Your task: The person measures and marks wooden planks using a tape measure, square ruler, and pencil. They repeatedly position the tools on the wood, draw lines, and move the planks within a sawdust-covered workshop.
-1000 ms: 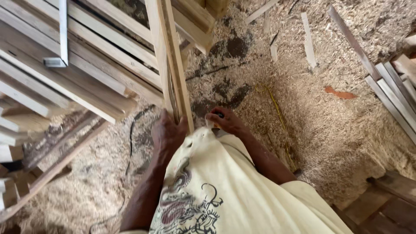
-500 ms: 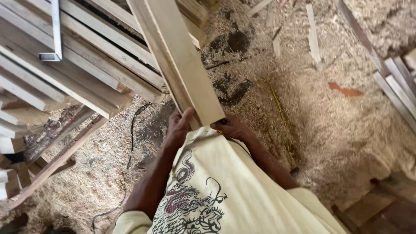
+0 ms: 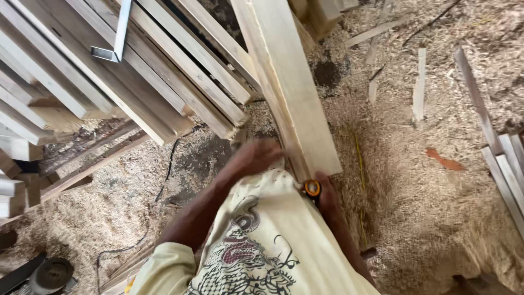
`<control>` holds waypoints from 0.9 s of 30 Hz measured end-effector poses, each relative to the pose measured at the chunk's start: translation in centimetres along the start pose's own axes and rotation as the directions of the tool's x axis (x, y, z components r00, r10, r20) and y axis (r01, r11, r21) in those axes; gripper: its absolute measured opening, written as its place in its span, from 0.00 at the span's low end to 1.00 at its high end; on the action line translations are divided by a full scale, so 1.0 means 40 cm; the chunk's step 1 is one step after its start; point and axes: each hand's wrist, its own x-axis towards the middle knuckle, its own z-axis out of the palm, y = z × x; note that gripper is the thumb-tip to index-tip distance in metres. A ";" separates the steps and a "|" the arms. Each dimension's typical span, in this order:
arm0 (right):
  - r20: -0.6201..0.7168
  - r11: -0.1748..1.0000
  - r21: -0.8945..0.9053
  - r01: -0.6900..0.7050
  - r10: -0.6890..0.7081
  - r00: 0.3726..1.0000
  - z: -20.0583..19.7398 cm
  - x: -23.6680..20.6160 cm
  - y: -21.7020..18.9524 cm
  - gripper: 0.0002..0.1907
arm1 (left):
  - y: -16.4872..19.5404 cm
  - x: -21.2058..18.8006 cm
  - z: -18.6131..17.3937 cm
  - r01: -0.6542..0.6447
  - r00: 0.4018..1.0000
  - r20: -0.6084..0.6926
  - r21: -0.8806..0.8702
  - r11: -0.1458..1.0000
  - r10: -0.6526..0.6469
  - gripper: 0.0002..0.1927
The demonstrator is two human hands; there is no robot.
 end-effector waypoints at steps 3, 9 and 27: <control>-0.106 0.959 0.179 -0.218 0.239 0.965 0.003 -0.015 0.007 0.29 | -0.007 0.060 -0.221 -0.169 0.962 -0.217 0.011 0.986 0.167 0.20; -0.528 0.995 0.055 -0.084 0.100 0.843 0.004 -0.086 0.004 0.16 | -0.020 0.353 -0.662 -0.292 0.833 -0.535 -0.213 0.932 0.139 0.33; -0.663 0.919 0.007 0.395 -0.292 0.689 -0.062 -0.137 -0.241 0.14 | -0.075 0.517 -0.714 -0.522 0.818 -0.478 -0.851 0.062 0.321 0.24</control>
